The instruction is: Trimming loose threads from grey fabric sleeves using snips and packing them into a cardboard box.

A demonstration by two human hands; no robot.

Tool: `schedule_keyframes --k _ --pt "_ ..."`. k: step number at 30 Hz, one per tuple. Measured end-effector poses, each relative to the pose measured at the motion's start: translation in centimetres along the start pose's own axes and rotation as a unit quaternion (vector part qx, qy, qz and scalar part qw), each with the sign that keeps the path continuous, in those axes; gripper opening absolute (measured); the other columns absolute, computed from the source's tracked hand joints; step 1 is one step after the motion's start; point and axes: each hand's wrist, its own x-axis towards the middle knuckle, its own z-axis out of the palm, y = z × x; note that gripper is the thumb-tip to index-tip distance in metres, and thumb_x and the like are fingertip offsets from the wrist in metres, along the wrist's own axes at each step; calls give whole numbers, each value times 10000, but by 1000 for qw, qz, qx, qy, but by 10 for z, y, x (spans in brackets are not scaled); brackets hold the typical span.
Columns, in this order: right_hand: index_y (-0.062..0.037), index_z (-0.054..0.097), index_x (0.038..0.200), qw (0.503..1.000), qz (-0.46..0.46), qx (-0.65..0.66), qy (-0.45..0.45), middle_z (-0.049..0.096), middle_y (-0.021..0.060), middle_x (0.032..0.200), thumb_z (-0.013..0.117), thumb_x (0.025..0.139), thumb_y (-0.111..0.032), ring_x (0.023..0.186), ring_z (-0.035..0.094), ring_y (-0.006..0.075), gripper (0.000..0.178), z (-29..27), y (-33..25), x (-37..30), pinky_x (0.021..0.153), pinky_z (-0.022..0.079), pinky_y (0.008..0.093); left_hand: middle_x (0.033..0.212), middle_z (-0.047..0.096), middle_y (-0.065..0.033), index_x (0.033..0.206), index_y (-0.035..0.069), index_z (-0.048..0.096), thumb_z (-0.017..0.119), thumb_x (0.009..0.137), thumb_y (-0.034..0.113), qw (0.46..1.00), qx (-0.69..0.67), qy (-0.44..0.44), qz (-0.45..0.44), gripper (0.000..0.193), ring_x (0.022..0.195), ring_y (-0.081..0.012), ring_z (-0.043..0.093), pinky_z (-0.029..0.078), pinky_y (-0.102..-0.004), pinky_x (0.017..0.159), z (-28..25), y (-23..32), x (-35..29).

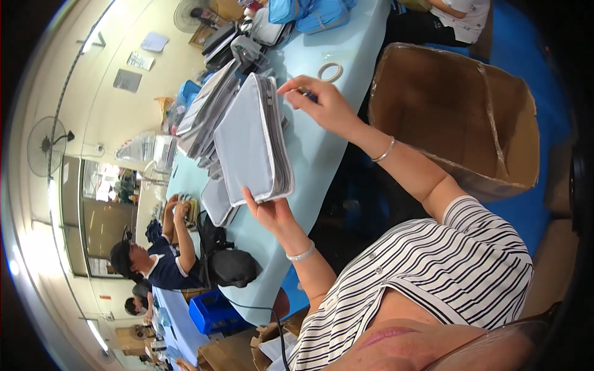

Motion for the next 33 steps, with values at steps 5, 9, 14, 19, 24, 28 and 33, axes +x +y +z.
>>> schedule_keyframes --k 5,9,14,19,24,28,33 --pt "-38 637 838 991 -70 -100 52 645 138 791 678 790 -235 728 634 269 208 -5 33 7 678 487 345 1324 479 -174 1323 -11 420 614 865 187 997 70 -1 -9 535 1184 -334 488 401 -516 1009 -2 -22 -6" --pt "-22 630 830 991 -20 -127 41 640 138 767 655 798 -216 690 619 256 198 -6 30 -3 652 470 336 1314 492 -152 1303 -10 441 633 864 125 999 27 25 -4 498 1178 -293 493 407 -482 1011 -10 -22 -11" --pt "-27 612 843 992 38 -117 18 601 32 687 631 821 -173 606 491 92 148 -16 21 -17 587 408 266 1291 504 -144 1282 -25 452 633 869 134 996 55 61 16 479 1150 -274 510 420 -435 1006 4 -35 -21" --pt "-7 594 869 996 52 -68 -41 567 44 633 599 833 -150 578 479 89 147 -10 19 -46 563 406 262 1302 486 -159 1297 -34 423 610 885 169 994 82 51 44 496 1154 -285 506 421 -438 1004 1 -42 -15" --pt "-33 597 974 991 78 8 -105 546 30 703 657 846 -101 571 450 73 157 -10 8 -93 537 387 245 1313 469 -175 1329 -42 360 569 912 226 995 98 10 -25 538 1156 -301 505 397 -456 1021 -5 -33 -15" --pt "-21 608 1002 995 17 -97 -24 659 62 817 660 845 -128 644 558 85 197 -16 16 -90 589 452 231 1328 446 -180 1333 -45 346 569 913 246 989 128 48 60 557 1187 -303 476 384 -452 1028 -5 -46 -13" --pt "-3 588 923 993 30 -109 -14 652 68 786 629 853 -107 644 553 82 132 -17 19 -86 589 444 237 1320 444 -188 1325 -54 349 557 923 250 985 158 29 61 545 1184 -297 476 388 -443 1018 -3 -46 -23"
